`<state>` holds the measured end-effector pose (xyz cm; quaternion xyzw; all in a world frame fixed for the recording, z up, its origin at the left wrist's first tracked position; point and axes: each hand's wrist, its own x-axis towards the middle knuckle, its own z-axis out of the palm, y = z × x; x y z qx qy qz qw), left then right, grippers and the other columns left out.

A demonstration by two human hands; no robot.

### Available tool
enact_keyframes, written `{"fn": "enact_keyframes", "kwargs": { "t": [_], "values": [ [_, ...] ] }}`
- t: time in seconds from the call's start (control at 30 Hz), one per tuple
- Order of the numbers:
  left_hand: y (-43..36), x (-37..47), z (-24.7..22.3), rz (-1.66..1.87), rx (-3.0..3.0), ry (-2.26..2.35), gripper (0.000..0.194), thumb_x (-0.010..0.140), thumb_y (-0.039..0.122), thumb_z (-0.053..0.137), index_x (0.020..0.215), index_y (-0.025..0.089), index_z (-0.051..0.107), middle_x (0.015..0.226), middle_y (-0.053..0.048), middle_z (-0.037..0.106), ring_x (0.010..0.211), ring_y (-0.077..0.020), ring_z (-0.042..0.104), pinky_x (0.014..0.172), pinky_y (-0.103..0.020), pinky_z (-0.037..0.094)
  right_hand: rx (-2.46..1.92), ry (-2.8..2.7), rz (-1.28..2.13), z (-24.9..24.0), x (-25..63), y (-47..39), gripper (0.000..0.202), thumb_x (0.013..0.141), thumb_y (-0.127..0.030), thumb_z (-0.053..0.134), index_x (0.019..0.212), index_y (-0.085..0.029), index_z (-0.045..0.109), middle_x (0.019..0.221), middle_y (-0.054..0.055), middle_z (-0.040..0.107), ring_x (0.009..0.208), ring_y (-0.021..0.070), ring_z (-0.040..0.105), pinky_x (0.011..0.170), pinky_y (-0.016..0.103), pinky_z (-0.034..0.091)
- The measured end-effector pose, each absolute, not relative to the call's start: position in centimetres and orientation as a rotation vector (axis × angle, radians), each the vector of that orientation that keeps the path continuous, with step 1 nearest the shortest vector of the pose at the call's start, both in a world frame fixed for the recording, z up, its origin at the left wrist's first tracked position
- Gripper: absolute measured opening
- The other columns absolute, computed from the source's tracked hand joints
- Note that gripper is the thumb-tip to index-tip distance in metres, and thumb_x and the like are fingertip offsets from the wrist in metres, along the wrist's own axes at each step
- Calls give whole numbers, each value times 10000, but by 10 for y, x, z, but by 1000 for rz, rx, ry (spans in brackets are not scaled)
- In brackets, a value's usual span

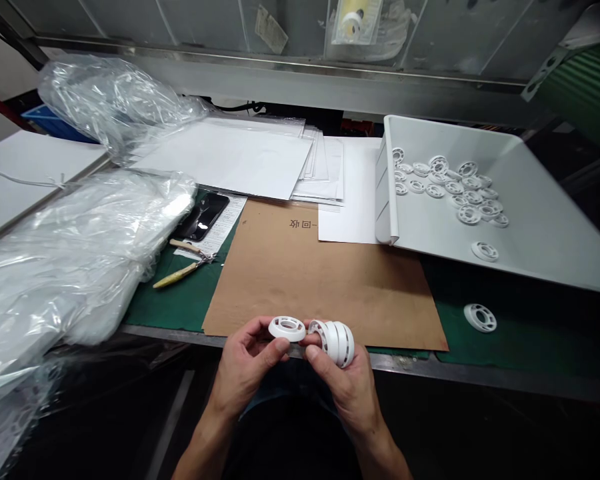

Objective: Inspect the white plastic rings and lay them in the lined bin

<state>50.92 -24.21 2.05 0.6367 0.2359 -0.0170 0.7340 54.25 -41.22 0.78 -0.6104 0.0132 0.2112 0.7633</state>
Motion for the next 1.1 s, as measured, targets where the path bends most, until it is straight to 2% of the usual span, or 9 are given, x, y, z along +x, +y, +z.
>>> {"fn": "enact_keyframes", "kwargs": {
  "t": [0.17,0.23,0.37,0.47,0.67,0.77,0.93,1.1],
  "values": [
    [-243,509,20,-25,1401,521,453,744,523,889,957,149,747,945,-94,821,651,-168,699,660,-275,606,-1324,37,462,7,542,-412,232,868,-419,810,967,-210,828,1230,99,787,1157,286,726,1014,352,560],
    [-245,509,22,0,1393,555,433,730,498,903,932,153,738,898,-72,813,639,-154,690,655,-255,593,-1333,78,472,8,542,-411,285,845,-459,830,951,-195,818,1193,103,793,1089,274,741,967,339,572],
    [-247,507,24,-19,1421,590,427,677,436,940,909,172,696,856,-46,801,727,-188,742,691,-255,600,-1379,212,473,10,544,-410,507,719,-529,920,1043,-163,783,926,67,799,794,208,718,754,298,586],
    [-245,506,23,-47,1469,565,412,671,391,936,905,190,664,861,-35,795,778,-203,759,712,-258,601,-1459,210,477,12,548,-412,592,647,-530,962,1058,-151,768,800,29,762,675,172,655,651,272,546],
    [-239,504,26,-44,1690,453,364,679,352,905,882,201,643,844,-6,751,782,-190,720,729,-259,556,-1498,114,524,15,556,-415,502,691,-512,937,987,-149,757,785,35,742,712,193,674,684,292,555],
    [-240,505,28,-69,1830,425,333,688,350,873,871,202,638,830,-2,737,782,-200,707,734,-283,538,-1561,43,490,20,562,-412,460,651,-484,963,888,-161,737,801,34,723,698,184,660,649,284,537],
    [-246,504,24,-93,1943,371,251,666,243,790,865,204,643,824,6,733,759,-200,694,718,-292,509,-1639,-91,427,33,567,-402,470,592,-484,991,824,-181,717,725,8,655,670,179,615,616,290,506],
    [-250,502,22,-85,1814,375,276,686,266,816,888,198,641,856,-10,731,797,-209,700,750,-296,522,-1605,-91,420,30,565,-404,505,618,-494,981,918,-181,721,752,18,684,702,197,646,678,310,536]
  ]
}}
